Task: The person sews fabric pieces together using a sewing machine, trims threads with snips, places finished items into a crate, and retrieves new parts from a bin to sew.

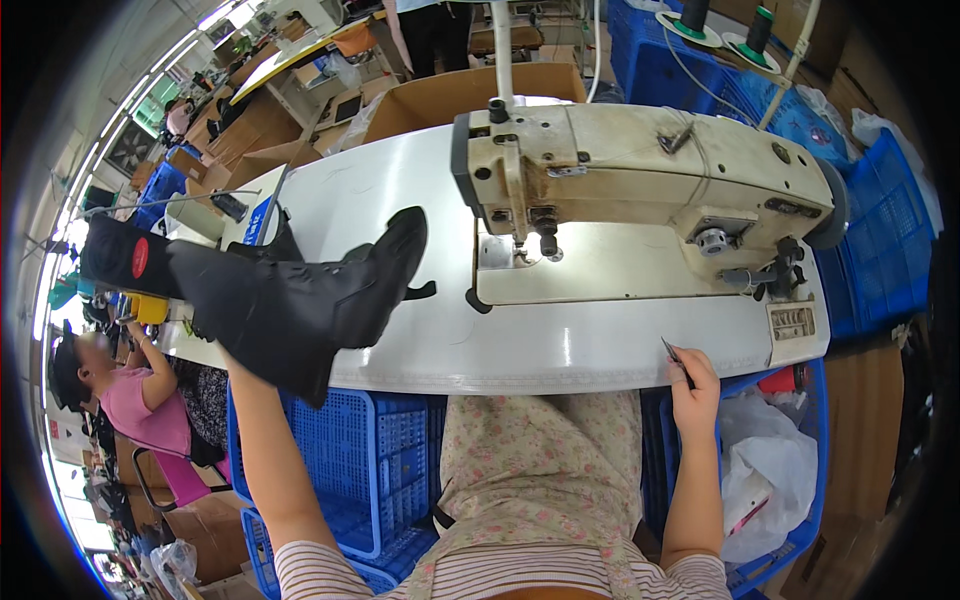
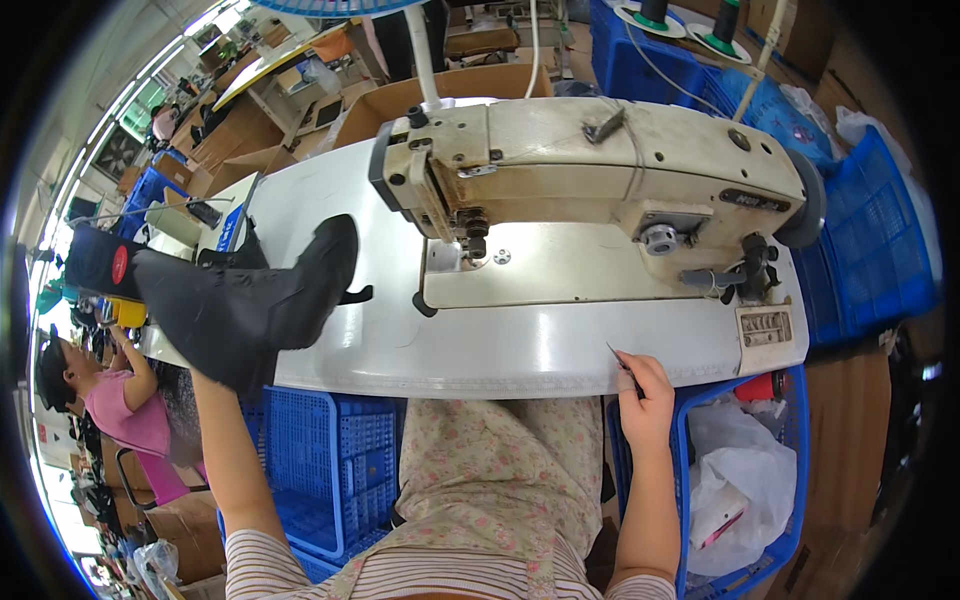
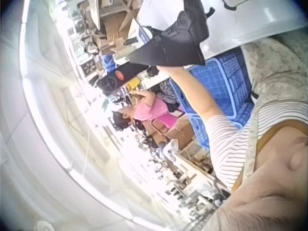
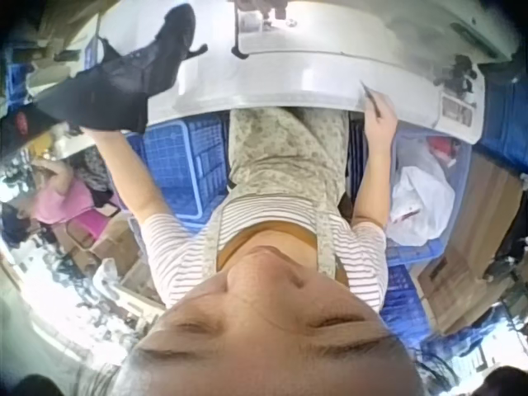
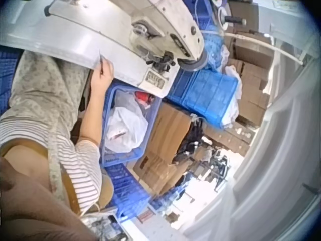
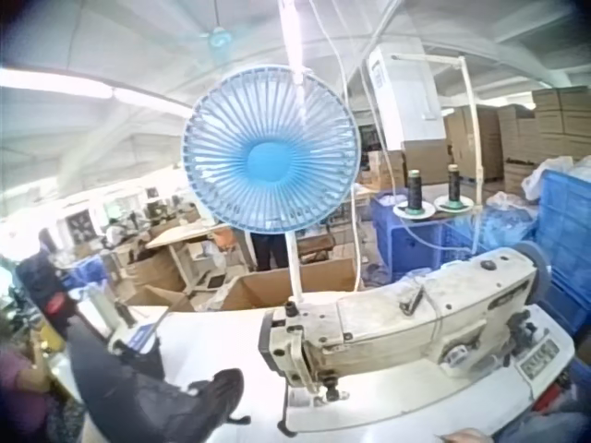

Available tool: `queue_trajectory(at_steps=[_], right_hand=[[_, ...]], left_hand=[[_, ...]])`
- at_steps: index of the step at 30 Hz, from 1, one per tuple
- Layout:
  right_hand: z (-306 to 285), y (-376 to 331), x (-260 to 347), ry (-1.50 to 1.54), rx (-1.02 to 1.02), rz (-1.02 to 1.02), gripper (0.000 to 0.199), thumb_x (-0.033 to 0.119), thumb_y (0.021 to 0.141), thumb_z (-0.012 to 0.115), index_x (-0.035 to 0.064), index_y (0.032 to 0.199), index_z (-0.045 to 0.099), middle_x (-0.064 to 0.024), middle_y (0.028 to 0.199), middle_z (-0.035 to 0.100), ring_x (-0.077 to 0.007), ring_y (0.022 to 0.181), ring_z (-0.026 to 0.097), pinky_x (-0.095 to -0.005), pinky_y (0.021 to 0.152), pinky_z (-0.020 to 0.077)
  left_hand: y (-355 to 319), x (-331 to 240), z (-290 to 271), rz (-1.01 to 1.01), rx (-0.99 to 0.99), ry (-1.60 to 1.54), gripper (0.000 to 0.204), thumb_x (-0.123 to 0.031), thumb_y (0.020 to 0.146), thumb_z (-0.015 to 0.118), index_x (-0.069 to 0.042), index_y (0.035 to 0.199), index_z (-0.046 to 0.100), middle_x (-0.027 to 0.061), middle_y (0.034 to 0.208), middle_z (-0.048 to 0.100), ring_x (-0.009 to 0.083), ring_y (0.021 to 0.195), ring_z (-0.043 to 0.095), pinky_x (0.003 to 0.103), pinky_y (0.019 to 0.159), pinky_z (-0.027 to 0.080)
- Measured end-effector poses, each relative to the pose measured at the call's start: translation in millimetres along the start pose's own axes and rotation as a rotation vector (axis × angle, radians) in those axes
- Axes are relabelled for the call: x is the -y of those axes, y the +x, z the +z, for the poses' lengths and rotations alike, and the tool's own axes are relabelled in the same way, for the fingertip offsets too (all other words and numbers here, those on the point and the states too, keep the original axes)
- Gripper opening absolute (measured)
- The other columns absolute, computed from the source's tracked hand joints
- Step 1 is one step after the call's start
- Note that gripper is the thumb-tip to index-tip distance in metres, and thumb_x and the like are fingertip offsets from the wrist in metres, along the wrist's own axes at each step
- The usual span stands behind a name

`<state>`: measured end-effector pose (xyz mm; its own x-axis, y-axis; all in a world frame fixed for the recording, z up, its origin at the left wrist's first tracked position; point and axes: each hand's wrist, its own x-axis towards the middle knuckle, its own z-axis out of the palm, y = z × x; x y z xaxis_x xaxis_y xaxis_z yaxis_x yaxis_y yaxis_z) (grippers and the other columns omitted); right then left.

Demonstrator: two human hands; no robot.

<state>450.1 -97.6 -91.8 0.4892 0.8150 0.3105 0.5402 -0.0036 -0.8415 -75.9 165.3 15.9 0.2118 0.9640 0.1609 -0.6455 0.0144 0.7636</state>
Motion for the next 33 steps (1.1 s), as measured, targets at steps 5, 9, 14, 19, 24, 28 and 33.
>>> queue_trajectory(at_steps=[5,9,14,19,24,28,33], right_hand=[[-15.3,-4.5,-5.4,-0.079,-0.123,0.042,0.023,-0.002,0.079,0.060,0.0026,0.101,0.068,-0.0109,0.091,0.066,-0.0201,0.085,0.063,-0.0286,0.078,0.0476],[-58.0,6.7,-45.5,-0.527,-0.329,-0.157,0.020,0.004,0.076,0.061,0.0093,0.093,0.070,-0.0075,0.095,0.068,-0.0227,0.097,0.063,-0.0423,0.096,0.0406],[-141.1,36.7,-113.9,-0.749,-0.429,-0.002,0.027,0.007,0.074,0.061,0.0201,0.094,0.074,-0.0037,0.118,0.066,-0.0289,0.128,0.047,-0.0535,0.110,0.0237],[-167.6,59.1,-164.1,-0.577,-0.256,0.019,0.030,0.006,0.080,0.055,0.0183,0.099,0.074,-0.0058,0.122,0.064,-0.0326,0.131,0.043,-0.0478,0.110,0.0284],[-185.5,2.7,-196.8,0.025,-0.718,0.335,0.023,0.006,0.085,0.049,0.0078,0.091,0.072,-0.0092,0.099,0.070,-0.0289,0.102,0.062,-0.0384,0.090,0.0453],[-150.5,-89.3,-269.7,-0.508,-0.048,0.855,0.023,0.024,0.083,0.057,0.0061,0.092,0.069,-0.0195,0.093,0.068,-0.0373,0.094,0.064,-0.0447,0.086,0.0487],[-87.9,-111.4,-295.0,-0.777,0.647,0.840,0.050,0.027,0.081,0.061,0.0021,0.124,0.056,-0.0247,0.126,0.056,-0.0385,0.117,0.055,-0.0443,0.099,0.0443]], left_hand=[[-19.8,0.2,-1.9,-0.132,-0.030,-0.078,0.042,-0.022,0.095,0.046,0.004,0.128,0.052,0.0175,0.129,0.057,0.0333,0.117,0.056,0.047,0.105,0.041],[-20.2,-5.8,-1.1,-0.255,-0.036,-0.144,0.042,-0.022,0.095,0.047,0.004,0.127,0.053,0.0173,0.129,0.057,0.0332,0.117,0.056,0.047,0.105,0.041],[22.5,-20.6,-30.6,-0.351,-0.080,-0.125,0.041,-0.022,0.095,0.047,0.003,0.127,0.053,0.0171,0.129,0.057,0.0330,0.117,0.056,0.047,0.105,0.041],[21.8,34.0,64.1,-0.385,-0.166,-0.061,0.041,-0.022,0.095,0.047,0.003,0.127,0.053,0.0169,0.129,0.058,0.0329,0.117,0.056,0.047,0.105,0.041],[15.6,40.3,92.6,-0.370,-0.263,0.023,0.041,-0.022,0.095,0.047,0.003,0.127,0.054,0.0168,0.129,0.058,0.0327,0.117,0.056,0.047,0.105,0.041],[8.9,56.2,115.1,-0.357,-0.347,0.055,0.041,-0.022,0.095,0.047,0.003,0.127,0.054,0.0166,0.129,0.058,0.0326,0.117,0.056,0.047,0.105,0.041],[-19.0,45.3,146.1,-0.208,-0.555,0.173,0.041,-0.022,0.095,0.048,0.003,0.127,0.054,0.0164,0.128,0.058,0.0325,0.117,0.056,0.047,0.105,0.041]])
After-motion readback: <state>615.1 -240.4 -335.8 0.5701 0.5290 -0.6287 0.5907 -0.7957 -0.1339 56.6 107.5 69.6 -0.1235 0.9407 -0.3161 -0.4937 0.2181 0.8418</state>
